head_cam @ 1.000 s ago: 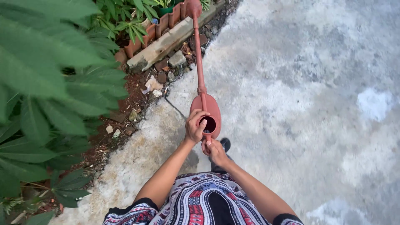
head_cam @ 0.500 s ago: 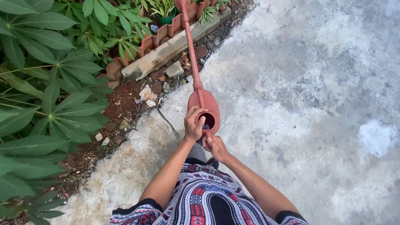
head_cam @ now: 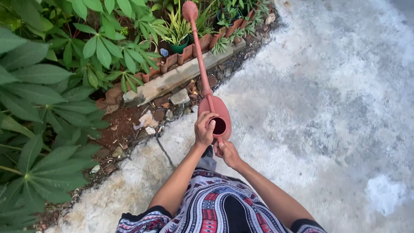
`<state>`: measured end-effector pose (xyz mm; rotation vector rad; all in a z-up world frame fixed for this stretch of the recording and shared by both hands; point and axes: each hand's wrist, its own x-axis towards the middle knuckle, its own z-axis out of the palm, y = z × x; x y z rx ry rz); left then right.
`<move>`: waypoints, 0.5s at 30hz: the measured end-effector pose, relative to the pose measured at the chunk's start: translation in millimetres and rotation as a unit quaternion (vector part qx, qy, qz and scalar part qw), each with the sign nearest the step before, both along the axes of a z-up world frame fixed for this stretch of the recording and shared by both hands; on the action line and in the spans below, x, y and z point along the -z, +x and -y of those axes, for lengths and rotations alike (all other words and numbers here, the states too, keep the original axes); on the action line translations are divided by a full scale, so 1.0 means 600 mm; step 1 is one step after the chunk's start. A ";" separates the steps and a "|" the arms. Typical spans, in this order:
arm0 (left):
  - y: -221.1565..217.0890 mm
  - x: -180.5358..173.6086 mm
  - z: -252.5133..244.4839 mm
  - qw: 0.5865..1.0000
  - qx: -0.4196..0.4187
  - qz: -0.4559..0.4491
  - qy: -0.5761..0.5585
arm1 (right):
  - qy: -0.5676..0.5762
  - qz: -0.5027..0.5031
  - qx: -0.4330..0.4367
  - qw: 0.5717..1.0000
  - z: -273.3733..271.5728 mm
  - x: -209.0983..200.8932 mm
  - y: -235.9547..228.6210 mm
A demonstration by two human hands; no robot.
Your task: The person uses a red watering can to water several potted plants and a garden bed along a concrete path. They move along the path, tilting the can to pour water onto the soil of each plant in sequence.
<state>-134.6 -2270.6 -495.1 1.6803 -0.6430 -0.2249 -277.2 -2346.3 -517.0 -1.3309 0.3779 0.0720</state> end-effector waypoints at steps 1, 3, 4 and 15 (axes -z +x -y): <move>0.026 0.007 0.010 1.000 -0.002 -0.001 0.000 | 0.000 -0.001 -0.002 1.000 0.011 0.008 0.027; 0.056 0.011 0.040 1.000 -0.015 0.004 0.009 | 0.015 -0.005 -0.008 1.000 0.047 0.014 0.060; 0.070 0.015 0.049 1.000 -0.021 -0.002 0.016 | 0.022 -0.011 -0.015 1.000 0.058 0.016 0.076; 0.205 0.069 0.129 0.987 -0.129 -0.010 0.091 | 0.124 -0.006 -0.076 0.989 0.179 0.082 0.248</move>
